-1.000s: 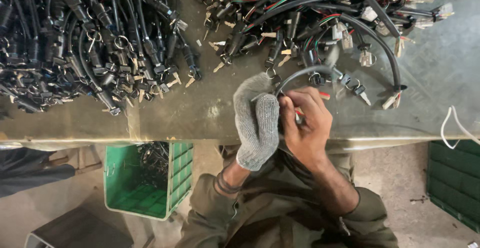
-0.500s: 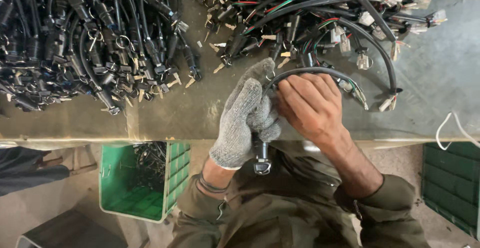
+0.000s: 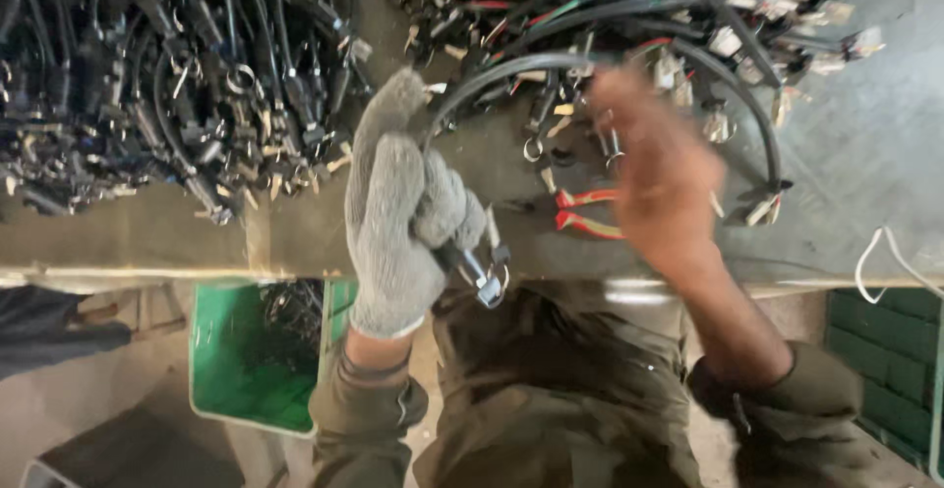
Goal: The person repeatedly picks up ignition switch assemblies from a pile on a metal table, uses pliers to remove the outer housing, and places the disassembled parts back on the table. The process is repeated for multiple units throughout the clip.
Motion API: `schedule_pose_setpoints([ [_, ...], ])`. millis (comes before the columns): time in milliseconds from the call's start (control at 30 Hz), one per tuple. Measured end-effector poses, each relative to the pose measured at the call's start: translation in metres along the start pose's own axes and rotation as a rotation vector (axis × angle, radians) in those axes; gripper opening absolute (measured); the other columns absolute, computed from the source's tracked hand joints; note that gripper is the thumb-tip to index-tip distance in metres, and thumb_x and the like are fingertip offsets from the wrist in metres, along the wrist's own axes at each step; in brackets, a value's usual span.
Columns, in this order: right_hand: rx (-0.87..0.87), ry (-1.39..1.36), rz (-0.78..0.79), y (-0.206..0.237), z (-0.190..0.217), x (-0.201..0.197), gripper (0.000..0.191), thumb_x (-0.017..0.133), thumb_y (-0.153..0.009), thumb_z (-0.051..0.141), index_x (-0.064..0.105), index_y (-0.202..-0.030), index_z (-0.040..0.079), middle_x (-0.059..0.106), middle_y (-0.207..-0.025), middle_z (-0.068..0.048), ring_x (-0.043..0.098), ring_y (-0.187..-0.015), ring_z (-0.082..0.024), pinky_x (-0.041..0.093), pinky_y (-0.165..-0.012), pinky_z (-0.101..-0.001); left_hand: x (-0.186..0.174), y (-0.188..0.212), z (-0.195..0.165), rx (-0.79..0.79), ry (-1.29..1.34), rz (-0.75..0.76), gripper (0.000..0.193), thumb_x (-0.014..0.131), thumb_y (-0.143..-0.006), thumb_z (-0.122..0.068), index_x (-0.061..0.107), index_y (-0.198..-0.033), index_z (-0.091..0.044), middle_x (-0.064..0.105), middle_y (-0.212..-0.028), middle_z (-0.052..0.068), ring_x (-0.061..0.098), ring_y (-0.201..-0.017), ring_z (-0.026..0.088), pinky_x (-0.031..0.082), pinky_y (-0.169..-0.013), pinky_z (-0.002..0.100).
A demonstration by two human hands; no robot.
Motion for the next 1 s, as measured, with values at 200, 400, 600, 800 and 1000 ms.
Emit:
schedule_pose_setpoints([
  [200,0.062,-0.230,-0.298,0.033,0.024,-0.036,0.039,0.051,-0.113,0.007,0.043,-0.151,0.000,0.052,-0.146,-0.013,0.054,-0.126,-0.021,0.044,-0.117,-0.0331,0.013,0.018,0.017,0.070,-0.140,0.150,0.050,0.054,-0.117,-0.025,0.034,-0.159,-0.007,0.052,-0.077,0.000,0.047,-0.058,0.011,0.044,-0.055,0.029],
  [400,0.686,-0.827,0.287,0.077,-0.010,0.047,0.032,0.070,-0.101,0.022,0.074,-0.118,-0.005,0.062,-0.082,-0.002,0.053,-0.073,-0.007,0.042,-0.065,-0.0230,0.032,0.040,0.050,-0.053,-0.926,0.392,0.053,0.057,-0.109,-0.019,0.035,-0.155,-0.004,0.065,-0.126,0.017,0.071,-0.106,0.025,0.058,-0.092,0.033],
  [600,0.709,-0.298,0.206,0.026,-0.051,-0.034,0.030,0.062,-0.101,0.027,0.077,-0.103,0.001,0.073,-0.075,-0.008,0.066,-0.067,-0.015,0.048,-0.059,-0.0280,-0.002,0.028,0.002,0.343,-1.176,0.064,0.045,0.059,-0.100,-0.010,0.044,-0.142,-0.001,0.058,-0.136,0.020,0.059,-0.124,0.030,0.050,-0.102,0.036],
  [800,0.358,-0.380,-0.307,-0.032,-0.077,-0.143,0.034,0.060,-0.109,0.030,0.072,-0.112,-0.001,0.072,-0.084,-0.009,0.066,-0.076,-0.016,0.049,-0.069,-0.0279,-0.034,0.008,-0.003,0.353,-1.387,0.011,0.034,0.068,-0.102,-0.018,0.061,-0.133,-0.006,0.067,-0.135,0.013,0.065,-0.125,0.030,0.053,-0.107,0.039],
  [1000,0.312,-0.549,-0.420,0.002,-0.094,-0.084,0.038,0.057,-0.116,0.033,0.067,-0.121,-0.003,0.071,-0.094,-0.010,0.066,-0.085,-0.016,0.050,-0.078,-0.0277,-0.018,-0.065,0.021,0.448,-1.746,0.045,0.062,0.078,-0.091,-0.031,0.056,-0.144,-0.007,0.063,-0.128,0.019,0.060,-0.116,0.042,0.046,-0.101,0.053],
])
Point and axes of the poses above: each hand's wrist, its own y-axis away from the middle knuckle, its own x-axis out of the palm, z = x × y, the point moved 10 cm from there along -y, towards the middle knuckle
